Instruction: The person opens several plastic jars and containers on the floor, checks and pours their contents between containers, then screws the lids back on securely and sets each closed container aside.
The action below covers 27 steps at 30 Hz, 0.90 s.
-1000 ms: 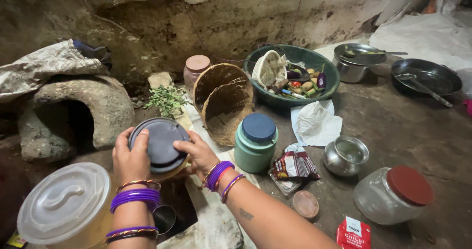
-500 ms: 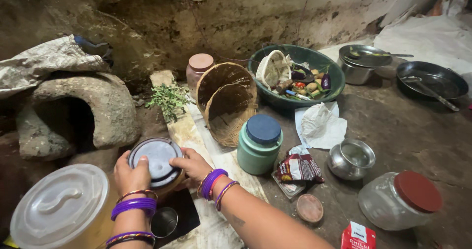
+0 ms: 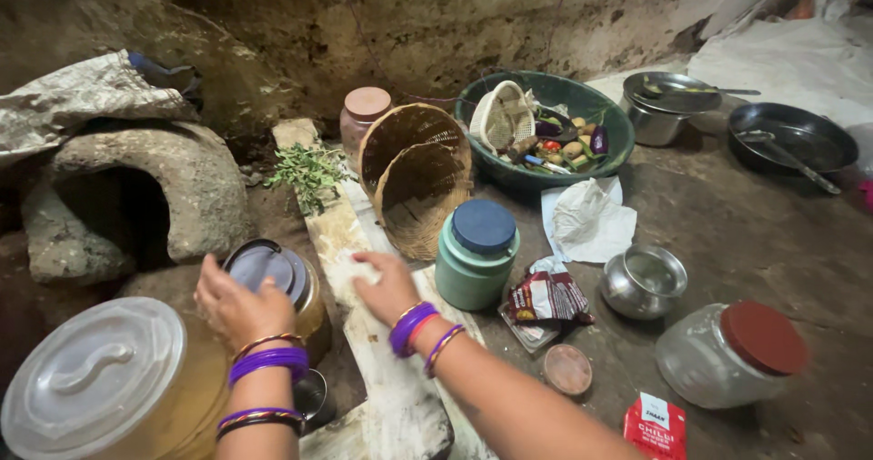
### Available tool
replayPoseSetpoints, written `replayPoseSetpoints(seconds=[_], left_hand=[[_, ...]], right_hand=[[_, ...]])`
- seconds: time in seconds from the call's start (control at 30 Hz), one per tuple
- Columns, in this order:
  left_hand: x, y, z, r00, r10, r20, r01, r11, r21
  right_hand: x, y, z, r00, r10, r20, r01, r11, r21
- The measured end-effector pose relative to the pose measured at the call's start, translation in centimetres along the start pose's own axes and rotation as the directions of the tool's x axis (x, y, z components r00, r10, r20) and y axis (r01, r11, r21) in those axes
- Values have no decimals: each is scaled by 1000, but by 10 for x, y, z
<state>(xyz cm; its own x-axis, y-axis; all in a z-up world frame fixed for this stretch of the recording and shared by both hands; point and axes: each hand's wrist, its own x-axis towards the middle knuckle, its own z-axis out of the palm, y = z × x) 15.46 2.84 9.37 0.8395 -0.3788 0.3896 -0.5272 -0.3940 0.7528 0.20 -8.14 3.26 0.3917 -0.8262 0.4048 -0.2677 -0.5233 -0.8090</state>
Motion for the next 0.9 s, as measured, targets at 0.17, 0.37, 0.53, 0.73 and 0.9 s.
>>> replayPoseSetpoints(seconds=[0.17,0.37,0.53,0.73,0.9], left_hand=[[-19,26,2,985,173,28,-173,936,305],[-14,14,7,974,164,158,-222,840,496],[17,-16,13,951,-9,308,-120,909,399],[6,-34,24,958,95,271,-199,901,386],[9,-33,24,956,75,284,-183,909,374]], right_hand=[[16,12,-91,967,-161,-199,33,849,-527],[26,17,-165,914,366,-174,-388,667,-636],[35,17,-179,848,521,-97,-459,630,-627],[24,21,-177,934,304,-189,-357,759,-545],[12,16,-186,960,220,-175,-281,765,-579]])
